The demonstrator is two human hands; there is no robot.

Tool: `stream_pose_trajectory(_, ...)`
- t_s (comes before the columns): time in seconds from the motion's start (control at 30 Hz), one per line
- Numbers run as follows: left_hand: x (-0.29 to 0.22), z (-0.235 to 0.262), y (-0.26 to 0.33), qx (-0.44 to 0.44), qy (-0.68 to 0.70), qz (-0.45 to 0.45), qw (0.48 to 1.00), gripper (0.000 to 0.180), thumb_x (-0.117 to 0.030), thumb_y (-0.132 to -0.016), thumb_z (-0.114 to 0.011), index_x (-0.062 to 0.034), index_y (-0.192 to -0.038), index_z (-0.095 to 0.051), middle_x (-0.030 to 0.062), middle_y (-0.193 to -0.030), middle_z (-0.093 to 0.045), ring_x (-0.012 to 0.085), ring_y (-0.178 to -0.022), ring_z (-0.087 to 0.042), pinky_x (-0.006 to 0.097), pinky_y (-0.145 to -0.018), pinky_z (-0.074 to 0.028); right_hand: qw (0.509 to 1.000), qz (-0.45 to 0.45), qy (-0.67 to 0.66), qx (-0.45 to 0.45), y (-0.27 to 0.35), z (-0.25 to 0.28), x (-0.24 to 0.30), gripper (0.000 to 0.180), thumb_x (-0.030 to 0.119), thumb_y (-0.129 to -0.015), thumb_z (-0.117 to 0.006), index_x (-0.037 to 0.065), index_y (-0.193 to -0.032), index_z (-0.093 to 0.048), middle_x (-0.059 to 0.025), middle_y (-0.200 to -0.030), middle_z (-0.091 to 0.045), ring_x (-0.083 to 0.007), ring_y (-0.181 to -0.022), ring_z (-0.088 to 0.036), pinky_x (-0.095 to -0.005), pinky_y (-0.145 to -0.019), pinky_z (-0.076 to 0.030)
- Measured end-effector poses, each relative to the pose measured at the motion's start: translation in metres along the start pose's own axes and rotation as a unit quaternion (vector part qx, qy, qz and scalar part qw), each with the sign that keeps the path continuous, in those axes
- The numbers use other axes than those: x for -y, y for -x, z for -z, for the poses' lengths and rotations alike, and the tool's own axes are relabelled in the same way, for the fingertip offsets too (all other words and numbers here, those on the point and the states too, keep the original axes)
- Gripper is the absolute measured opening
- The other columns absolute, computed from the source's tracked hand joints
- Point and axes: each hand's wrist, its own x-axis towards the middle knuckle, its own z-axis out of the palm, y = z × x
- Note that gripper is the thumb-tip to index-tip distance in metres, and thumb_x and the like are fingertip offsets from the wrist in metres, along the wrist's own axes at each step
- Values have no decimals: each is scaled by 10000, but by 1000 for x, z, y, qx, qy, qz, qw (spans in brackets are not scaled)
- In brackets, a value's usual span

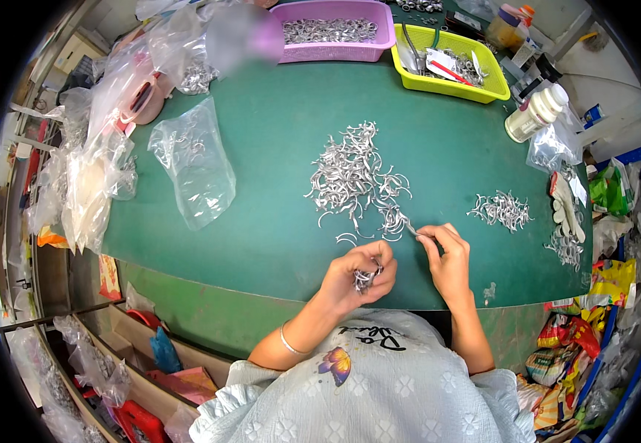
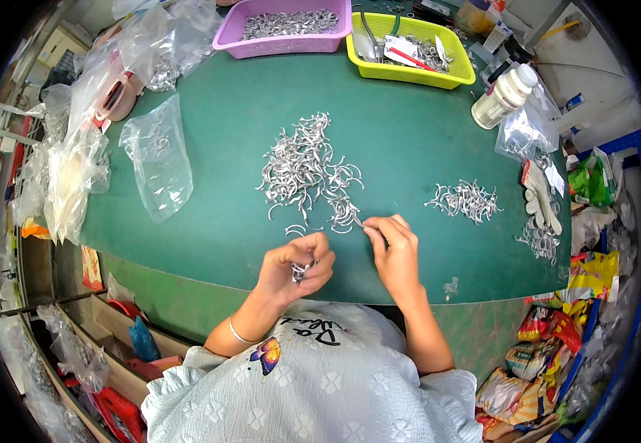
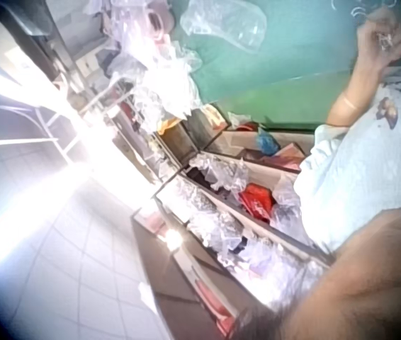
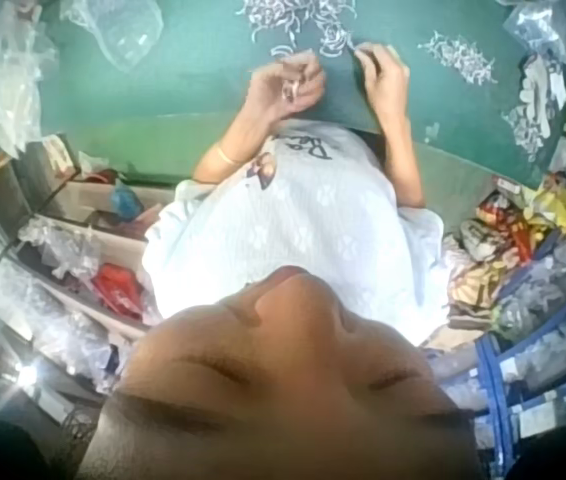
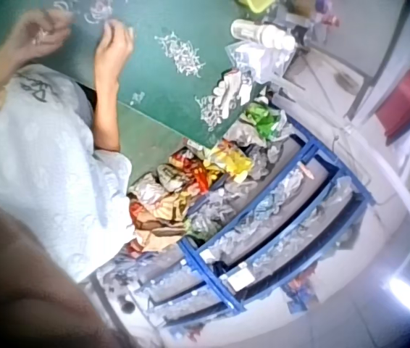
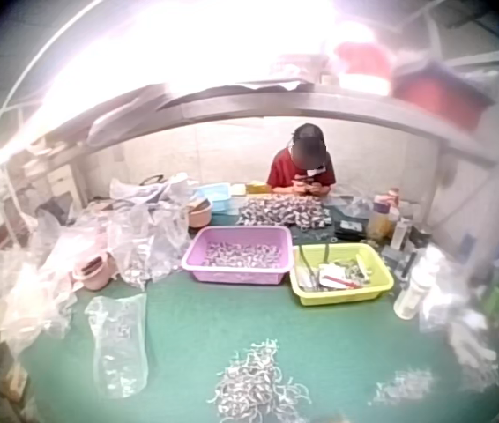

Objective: The person sorts small crescent-shaped metal parts by hand on a green workbench, picking them from a central pile and placing them into smaller groups or containers.

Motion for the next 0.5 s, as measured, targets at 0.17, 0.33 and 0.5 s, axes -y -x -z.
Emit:
stream_pose_trajectory(0.17,10,-5,-8,-153,-109,-14,982,166,-95,-896,-429,2,-980,-534,28,-662,-437,41,-472,-310,165,-370,-252,999,23,33,-4,-1,3,-8,87,-51,-697,-628,-22,-776,-604,-109,-733,-593,-241,-658,-544,-299,-612,-435)
stream_pose_trajectory(0.33,13,-4,-9,-213,-166,-66,961,224,-128,-886,-513,-7,-1072,-543,-7,-703,-469,19,-490,-297,156,-392,-234,999,42,-21,-3,-2,11,13,105,-62,-675,-631,-17,-768,-613,-103,-749,-596,-244,-700,-545,-307,-630,-434)
stream_pose_trajectory(0.5,9,-15,-6,-208,-225,-128,943,188,-73,-849,-562,-3,-1023,-571,9,-737,-537,10,-480,-312,164,-395,-225,989,146,14,17,3,23,36,177,-59,-609,-639,17,-768,-624,-69,-769,-576,-235,-706,-510,-318,-642,-403)
